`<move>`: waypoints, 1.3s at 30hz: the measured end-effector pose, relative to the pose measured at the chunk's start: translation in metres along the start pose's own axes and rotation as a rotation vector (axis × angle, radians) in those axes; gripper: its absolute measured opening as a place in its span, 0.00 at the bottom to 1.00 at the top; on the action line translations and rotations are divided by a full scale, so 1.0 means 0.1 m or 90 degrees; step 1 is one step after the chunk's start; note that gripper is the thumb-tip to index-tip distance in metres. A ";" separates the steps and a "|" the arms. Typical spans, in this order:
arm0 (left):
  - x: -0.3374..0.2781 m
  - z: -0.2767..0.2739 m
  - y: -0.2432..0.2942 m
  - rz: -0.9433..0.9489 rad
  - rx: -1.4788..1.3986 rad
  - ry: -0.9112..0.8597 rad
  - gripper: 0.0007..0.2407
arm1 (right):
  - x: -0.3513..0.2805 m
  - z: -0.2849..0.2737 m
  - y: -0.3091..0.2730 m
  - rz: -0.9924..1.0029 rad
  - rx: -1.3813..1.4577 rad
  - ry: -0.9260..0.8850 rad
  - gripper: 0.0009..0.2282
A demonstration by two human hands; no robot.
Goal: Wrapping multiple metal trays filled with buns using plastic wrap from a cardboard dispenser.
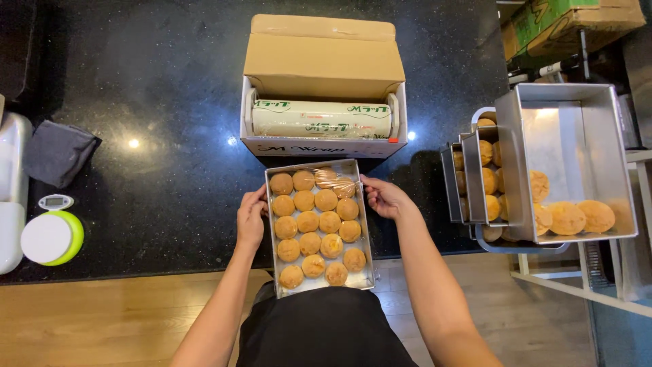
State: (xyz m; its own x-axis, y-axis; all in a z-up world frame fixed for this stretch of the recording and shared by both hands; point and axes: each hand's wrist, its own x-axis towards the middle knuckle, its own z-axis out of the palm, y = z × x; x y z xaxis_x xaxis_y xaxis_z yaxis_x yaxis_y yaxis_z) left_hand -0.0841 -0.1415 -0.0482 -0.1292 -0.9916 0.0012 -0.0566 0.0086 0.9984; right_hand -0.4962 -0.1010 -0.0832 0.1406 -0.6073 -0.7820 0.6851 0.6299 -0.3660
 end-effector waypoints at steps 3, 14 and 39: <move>-0.03 0.03 0.20 -0.042 -0.018 -0.018 0.14 | -0.54 0.58 -0.11 0.013 0.110 0.066 0.08; -0.02 0.25 0.92 -0.087 0.080 0.070 0.17 | -1.15 1.29 0.10 -0.473 -0.374 0.192 0.12; 0.03 -0.27 1.44 0.347 0.510 -0.254 0.06 | -1.78 1.79 0.49 -0.472 -0.667 -0.147 0.16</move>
State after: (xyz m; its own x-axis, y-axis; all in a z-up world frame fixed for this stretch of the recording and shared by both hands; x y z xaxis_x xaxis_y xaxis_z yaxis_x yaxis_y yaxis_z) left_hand -0.0660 -0.1468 0.0971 -0.6433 -0.7145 0.2752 -0.5129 0.6689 0.5380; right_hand -0.3604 -0.0486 0.1287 0.1619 -0.9739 -0.1593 -0.2132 0.1231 -0.9692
